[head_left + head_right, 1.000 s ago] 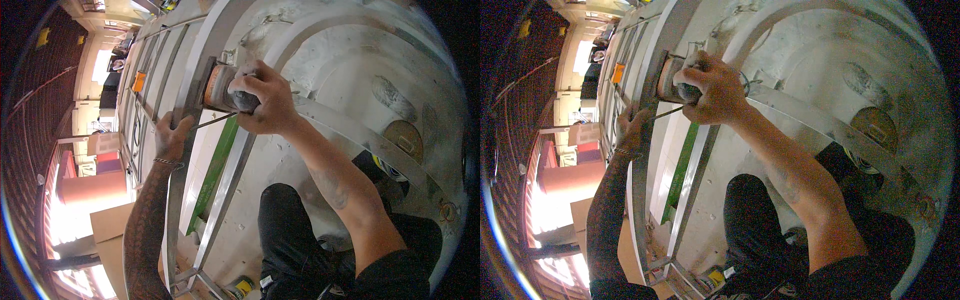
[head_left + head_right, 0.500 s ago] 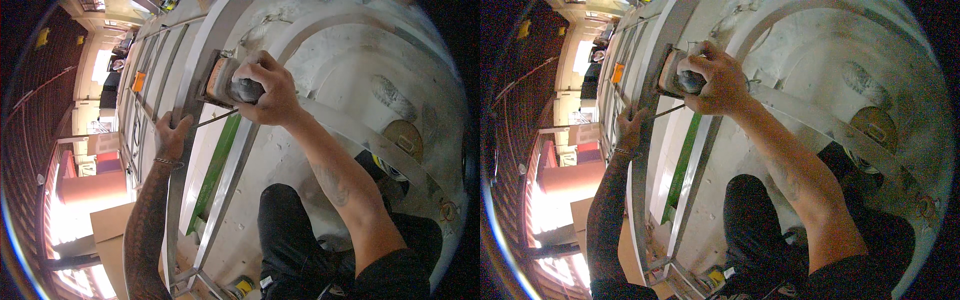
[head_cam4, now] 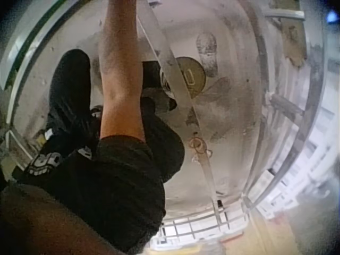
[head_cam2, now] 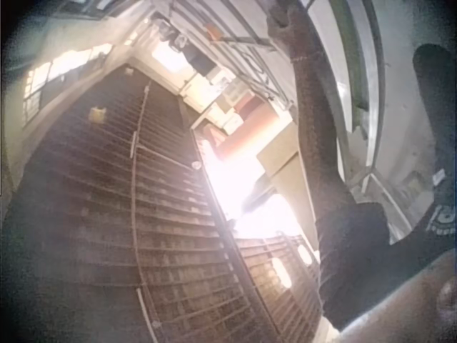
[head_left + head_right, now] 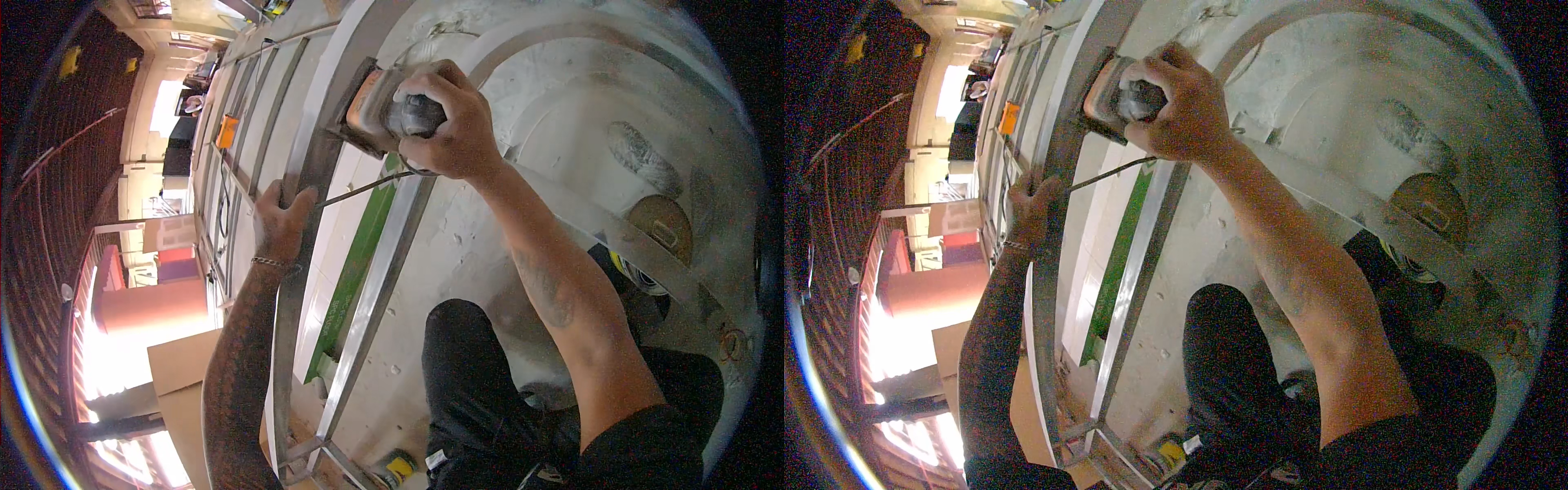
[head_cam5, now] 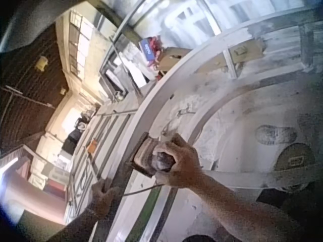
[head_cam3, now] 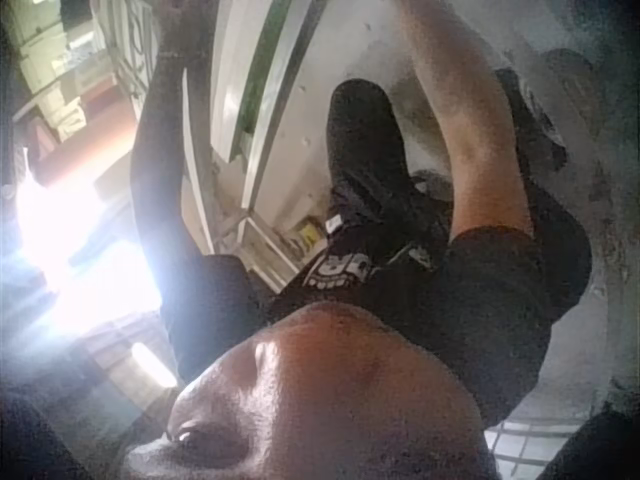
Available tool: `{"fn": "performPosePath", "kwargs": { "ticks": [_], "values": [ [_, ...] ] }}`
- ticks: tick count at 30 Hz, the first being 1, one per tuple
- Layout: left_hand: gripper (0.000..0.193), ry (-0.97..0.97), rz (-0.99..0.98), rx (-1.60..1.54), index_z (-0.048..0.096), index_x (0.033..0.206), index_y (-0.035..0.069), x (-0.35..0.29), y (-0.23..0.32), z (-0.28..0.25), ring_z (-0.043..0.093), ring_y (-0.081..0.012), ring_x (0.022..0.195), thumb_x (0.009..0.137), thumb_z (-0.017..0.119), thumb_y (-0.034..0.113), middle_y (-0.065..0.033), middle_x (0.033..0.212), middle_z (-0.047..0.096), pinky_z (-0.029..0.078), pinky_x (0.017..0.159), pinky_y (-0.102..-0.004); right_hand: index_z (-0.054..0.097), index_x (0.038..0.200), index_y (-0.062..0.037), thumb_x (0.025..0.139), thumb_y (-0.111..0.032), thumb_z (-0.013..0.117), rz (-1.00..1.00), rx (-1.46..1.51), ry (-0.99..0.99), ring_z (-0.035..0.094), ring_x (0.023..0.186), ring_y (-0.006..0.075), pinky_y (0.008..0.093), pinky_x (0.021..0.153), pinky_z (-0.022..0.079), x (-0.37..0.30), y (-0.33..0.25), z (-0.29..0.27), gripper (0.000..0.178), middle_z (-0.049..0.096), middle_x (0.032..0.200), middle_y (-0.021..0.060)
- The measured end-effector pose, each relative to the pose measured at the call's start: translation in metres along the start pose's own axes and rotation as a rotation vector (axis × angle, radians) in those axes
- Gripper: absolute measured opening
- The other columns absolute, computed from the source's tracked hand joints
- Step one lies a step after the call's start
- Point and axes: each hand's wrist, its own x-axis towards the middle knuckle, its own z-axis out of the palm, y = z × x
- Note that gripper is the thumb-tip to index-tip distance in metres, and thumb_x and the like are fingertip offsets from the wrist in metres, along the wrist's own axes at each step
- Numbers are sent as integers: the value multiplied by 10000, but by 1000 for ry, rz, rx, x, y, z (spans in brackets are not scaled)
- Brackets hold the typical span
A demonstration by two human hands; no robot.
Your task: The person sands a metal frame structure using an electric sander.
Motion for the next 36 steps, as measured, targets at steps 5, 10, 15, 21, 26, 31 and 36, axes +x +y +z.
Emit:
{"fn": "performPosePath", "kwargs": {
  "ticks": [5,10,15,21,26,31,36],
  "values": [
    [450,18,14,11,717,981,-44,2,-3,0,637,-189,775,844,791,377,-100,828,711,520,726,-379,697,1026,-100,569,-72,755,13,25,6,704,964,327,410,843,576,-2,-4,3,461,664,1045,108],
    [460,22,20,3,713,968,-44,2,-5,2,634,-191,773,841,792,390,-104,821,703,519,726,-380,713,1000,-156,551,-175,792,26,35,68,691,895,373,472,794,589,1,2,4,456,663,982,114],
    [472,44,32,22,703,948,-42,2,-5,3,616,-195,748,841,790,409,-106,786,670,510,713,-379,703,1034,-112,568,-78,759,15,8,16,706,936,321,416,832,579,-2,-8,3,470,666,1047,109],
    [491,20,8,84,690,934,-42,3,-10,0,600,-193,740,842,787,431,-108,775,654,502,702,-379,691,985,-149,559,-100,767,-112,-18,-84,706,880,336,445,768,585,-10,-25,1,436,647,992,81],
    [506,4,28,45,695,945,-51,1,0,0,614,-193,756,839,780,437,-113,793,679,510,712,-384,690,988,-146,557,-118,777,-129,-28,-46,708,866,323,436,746,588,-5,-19,4,440,646,992,91],
    [489,38,33,47,701,939,-49,1,0,2,621,-194,751,838,783,422,-115,791,688,513,711,-387,688,989,-146,558,-132,786,-115,-33,-3,708,849,307,432,722,589,1,-14,3,442,644,991,98],
    [481,15,17,64,704,933,-47,3,-1,0,624,-192,751,838,792,417,-111,791,688,514,709,-387,690,984,-150,539,-124,768,-153,-55,-84,702,839,315,443,722,588,-11,-32,4,452,633,971,87]
  ]
}}
